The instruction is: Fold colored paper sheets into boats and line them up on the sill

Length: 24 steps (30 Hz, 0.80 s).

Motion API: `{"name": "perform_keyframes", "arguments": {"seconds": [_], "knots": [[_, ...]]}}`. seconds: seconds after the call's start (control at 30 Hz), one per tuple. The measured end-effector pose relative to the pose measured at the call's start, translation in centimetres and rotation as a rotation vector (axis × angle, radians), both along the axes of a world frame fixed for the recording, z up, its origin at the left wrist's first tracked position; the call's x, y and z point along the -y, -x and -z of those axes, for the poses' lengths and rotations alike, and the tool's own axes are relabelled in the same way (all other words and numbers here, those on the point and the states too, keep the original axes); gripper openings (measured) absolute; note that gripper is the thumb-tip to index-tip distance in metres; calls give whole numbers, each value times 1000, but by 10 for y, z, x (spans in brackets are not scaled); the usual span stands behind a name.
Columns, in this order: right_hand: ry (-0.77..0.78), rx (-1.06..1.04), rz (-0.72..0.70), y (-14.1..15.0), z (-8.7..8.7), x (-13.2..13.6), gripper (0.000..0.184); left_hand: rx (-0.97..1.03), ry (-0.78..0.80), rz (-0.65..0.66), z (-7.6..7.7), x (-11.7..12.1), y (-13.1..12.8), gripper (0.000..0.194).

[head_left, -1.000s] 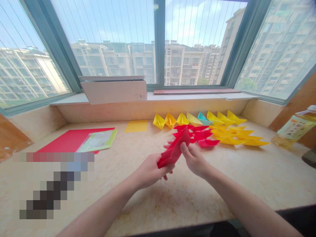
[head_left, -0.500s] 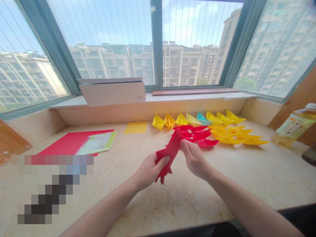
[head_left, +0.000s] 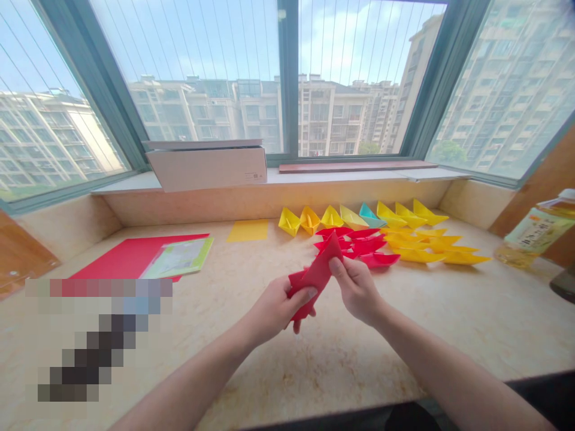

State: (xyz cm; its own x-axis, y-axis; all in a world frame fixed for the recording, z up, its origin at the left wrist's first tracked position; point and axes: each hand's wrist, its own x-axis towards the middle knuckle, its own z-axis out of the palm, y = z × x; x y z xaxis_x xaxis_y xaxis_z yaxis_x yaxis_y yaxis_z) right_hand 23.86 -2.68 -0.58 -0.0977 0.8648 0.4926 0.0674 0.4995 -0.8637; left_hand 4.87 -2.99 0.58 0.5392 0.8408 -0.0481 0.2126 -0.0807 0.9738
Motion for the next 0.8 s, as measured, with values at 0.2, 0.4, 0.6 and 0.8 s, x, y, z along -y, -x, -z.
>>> {"name": "perform_keyframes", "arguments": {"seconds": [0.2, 0.4, 0.6, 0.8], "knots": [[62, -146, -216, -1, 1, -7, 45, -56, -53, 30, 2, -3, 4, 31], [55, -188, -175, -4, 2, -7, 37, -146, -64, 64, 6, -2, 5, 36], [138, -312, -317, -7, 1, -6, 43, -211, -141, 53, -3, -6, 9, 35], [123, -176, -334, -1, -4, -10, 37, 59, 111, 67, 0, -5, 10, 52]]}}
